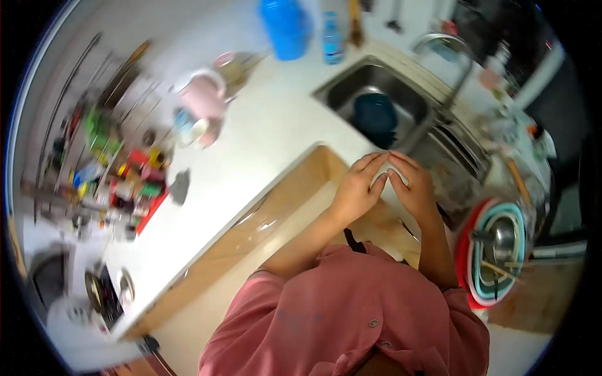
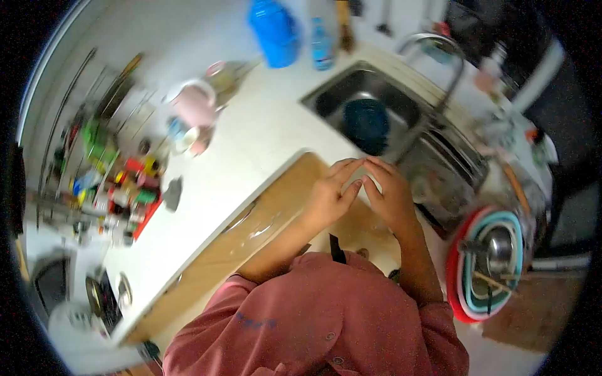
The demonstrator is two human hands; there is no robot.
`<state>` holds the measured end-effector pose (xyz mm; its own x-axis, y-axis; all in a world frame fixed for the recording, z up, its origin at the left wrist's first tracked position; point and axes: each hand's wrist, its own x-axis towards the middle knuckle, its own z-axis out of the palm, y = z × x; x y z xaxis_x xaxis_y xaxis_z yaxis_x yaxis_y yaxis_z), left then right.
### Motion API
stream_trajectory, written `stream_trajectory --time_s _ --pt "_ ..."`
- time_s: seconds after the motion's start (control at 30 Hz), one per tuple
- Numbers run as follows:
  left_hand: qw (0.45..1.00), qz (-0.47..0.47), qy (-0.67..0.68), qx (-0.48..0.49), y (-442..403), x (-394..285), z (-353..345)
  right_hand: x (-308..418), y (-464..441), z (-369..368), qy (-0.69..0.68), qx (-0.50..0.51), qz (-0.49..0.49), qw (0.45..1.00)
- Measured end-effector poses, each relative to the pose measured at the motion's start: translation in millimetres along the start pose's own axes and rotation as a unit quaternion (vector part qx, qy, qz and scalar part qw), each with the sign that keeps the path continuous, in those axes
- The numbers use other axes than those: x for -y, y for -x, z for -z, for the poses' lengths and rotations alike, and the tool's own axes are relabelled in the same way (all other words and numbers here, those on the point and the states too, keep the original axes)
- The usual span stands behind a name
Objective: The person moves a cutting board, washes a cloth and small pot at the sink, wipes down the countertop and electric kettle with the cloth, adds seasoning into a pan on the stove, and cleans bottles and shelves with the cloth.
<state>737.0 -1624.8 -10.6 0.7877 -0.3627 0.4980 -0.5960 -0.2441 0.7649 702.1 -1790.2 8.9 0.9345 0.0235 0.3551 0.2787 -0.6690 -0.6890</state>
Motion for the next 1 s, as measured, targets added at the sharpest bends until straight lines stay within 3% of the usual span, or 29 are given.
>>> stream_trajectory --time_s 0.23,0.27,0.4,0.57,0.63,0.7,0.83,1.0 --pt "0.98 0.106 -0.111 -0.125 84.7 51.0 148.3 87.3 -40.9 -160.5 -0.108 0.137 0.09 0.981" --pt "0.975 0.125 -0.123 -0.137 98.2 57.6 167.8 102.6 -44.1 -182.6 -0.108 0.134 0.14 0.975" --pt "0.947 0.191 -0.189 -0.174 155.2 69.6 246.9 158.7 -41.7 -272.8 -0.18 0.21 0.132 0.952" --pt "0.891 0.237 -0.28 -0.267 232.5 63.0 331.6 223.7 -23.7 -380.4 -0.286 0.351 0.151 0.879" --pt "0.866 0.26 -0.301 -0.303 253.8 56.3 353.9 254.3 -25.5 -402.3 -0.231 0.432 0.188 0.851" --pt "0.842 0.281 -0.314 -0.335 269.3 47.7 371.2 262.6 -26.4 -450.4 -0.267 0.393 0.262 0.84" --pt "0.823 0.286 -0.31 -0.381 301.7 56.2 390.6 284.4 -59.8 -542.5 -0.181 0.313 0.347 0.865" --pt "0.78 0.341 -0.315 -0.42 310.5 53.1 424.2 292.2 -91.4 -614.0 0.047 0.216 0.412 0.884"
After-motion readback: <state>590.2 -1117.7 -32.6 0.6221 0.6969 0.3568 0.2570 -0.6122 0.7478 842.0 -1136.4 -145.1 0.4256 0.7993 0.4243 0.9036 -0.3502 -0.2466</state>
